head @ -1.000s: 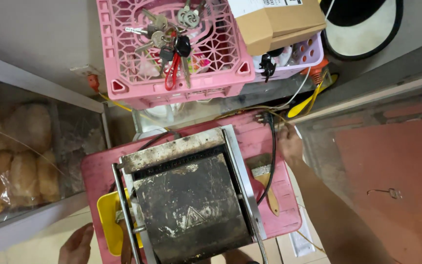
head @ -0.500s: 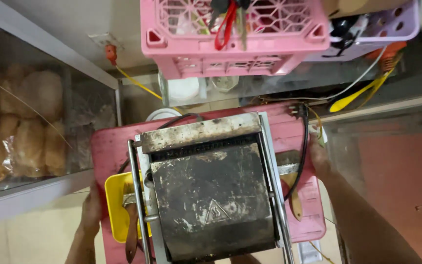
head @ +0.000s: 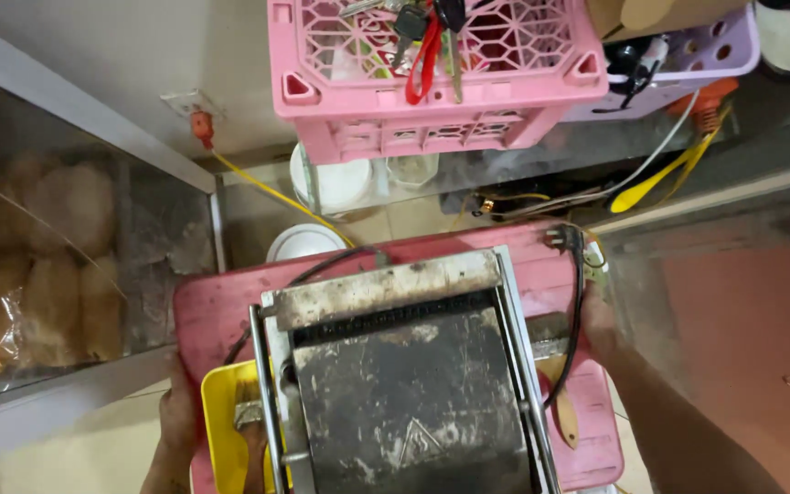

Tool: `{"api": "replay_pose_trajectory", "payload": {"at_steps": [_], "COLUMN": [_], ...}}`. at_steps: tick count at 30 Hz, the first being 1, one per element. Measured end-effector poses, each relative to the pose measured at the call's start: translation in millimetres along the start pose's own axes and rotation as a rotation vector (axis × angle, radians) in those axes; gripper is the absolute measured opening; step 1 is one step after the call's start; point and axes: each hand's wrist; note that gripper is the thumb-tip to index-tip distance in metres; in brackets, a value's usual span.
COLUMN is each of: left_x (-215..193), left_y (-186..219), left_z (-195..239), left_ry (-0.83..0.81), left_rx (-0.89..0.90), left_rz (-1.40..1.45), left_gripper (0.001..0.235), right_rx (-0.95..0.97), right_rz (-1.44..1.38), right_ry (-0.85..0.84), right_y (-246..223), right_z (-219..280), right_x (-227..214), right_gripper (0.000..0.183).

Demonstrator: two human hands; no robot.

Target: Connecting various electrical appliances and power strips to outlets in a bakery environment.

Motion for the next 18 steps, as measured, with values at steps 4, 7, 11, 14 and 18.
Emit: {"api": "replay_pose_trajectory", "payload": {"at_steps": [4, 7, 11, 14, 18], "left_x": [-2, -15, -27, -36, -46], "left_y": [1, -18, 6, 18, -8], "left_z": [23, 36, 94, 122, 125], "left_ry": [0.002, 0.009, -0.014, -0.018, -0.025], "left_rx": [-0.077, -0.066, -0.009, -0.031, -0.004], "left_rz": [-0.003, -0.024, 0.025, 0.122, 0.154], "left_gripper": [0.122, 0.121, 0.111, 0.104, 0.1], "right_rx": [0.1, 0.058, 0.124, 0.162, 0.186], "right_rz": [0.064, 0.036, -0.031, -0.068, 0.066], "right_ry": [0.245, 0.199, 0.134, 0.114, 0.209], "right_y": [28, 37, 37, 54, 67], "right_z": [-1, 31, 71, 98, 124], "right_x": [-10, -17, -32, -42, -63], "right_gripper": [0.072, 0.065, 0.069, 0.073, 0.072]}}
Point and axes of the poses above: each hand's wrist, its own z-axis away from the middle knuckle, its own x-axis out of the palm, y = z × x, and after that the axes turned 2 degrees about -y, right-handed
